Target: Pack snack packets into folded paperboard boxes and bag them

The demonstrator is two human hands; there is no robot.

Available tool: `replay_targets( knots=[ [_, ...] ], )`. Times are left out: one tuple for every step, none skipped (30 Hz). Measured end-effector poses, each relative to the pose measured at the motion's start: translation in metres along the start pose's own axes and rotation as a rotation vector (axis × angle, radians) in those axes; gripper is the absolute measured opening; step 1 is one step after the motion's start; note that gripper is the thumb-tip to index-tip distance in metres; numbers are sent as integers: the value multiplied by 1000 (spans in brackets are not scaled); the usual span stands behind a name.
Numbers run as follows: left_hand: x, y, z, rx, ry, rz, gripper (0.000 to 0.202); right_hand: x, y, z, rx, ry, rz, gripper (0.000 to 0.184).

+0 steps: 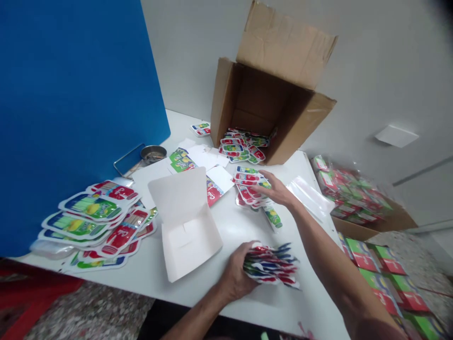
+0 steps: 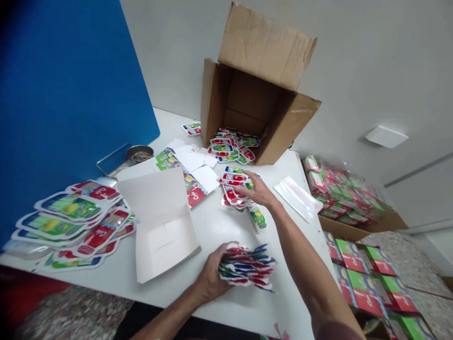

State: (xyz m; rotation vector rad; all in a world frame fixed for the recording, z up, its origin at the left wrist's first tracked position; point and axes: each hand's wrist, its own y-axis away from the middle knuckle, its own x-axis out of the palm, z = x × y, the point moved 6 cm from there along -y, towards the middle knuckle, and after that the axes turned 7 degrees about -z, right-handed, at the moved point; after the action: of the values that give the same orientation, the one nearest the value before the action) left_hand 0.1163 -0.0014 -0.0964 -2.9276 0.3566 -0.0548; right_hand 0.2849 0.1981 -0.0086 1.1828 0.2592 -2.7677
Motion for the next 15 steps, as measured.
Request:
replay_targets(
  knots=[
    [-1,-1,-3,24,-46,4,64,14,-25,4,-19,122,64,101],
    [-2,-1,-6,40,-86,4,55,28,-47,6,-18,242,129,113],
    [-3,-2,-8,48,-115,1,51,43,-65,6,-4,347,201,122],
    [-4,-2,-9,52,-134,-8,48,56,-78,5,18,437,264,128],
    [-5,-1,-9,52,-148,-15,46,67,-88,3,39,504,314,130],
    [-6,-1,-8,54,-158,-21,45,76,-94,1,51,548,348,128],
    [-6,-1,-8,58,-166,-24,45,83,-98,-1,51,573,362,121],
    [-6,-1,-7,64,-170,-22,46,88,-99,-2,37,582,359,109],
    [-6,0,-5,70,-171,-18,48,90,-100,-2,17,581,344,95],
    [-6,0,-4,72,-170,-12,50,91,-99,-2,-1,575,325,81],
    [-6,-1,-3,72,-166,-9,51,89,-98,-2,-14,567,306,69],
    [-6,-1,-1,71,-161,-9,51,86,-97,-2,-21,559,283,60],
    [-6,-1,-1,66,-157,-10,49,80,-95,-1,-24,549,254,54],
    [-6,-2,0,60,-155,-13,47,71,-92,0,-24,538,219,49],
    [-7,-3,0,56,-154,-15,46,60,-88,1,-21,528,180,46]
  ],
)
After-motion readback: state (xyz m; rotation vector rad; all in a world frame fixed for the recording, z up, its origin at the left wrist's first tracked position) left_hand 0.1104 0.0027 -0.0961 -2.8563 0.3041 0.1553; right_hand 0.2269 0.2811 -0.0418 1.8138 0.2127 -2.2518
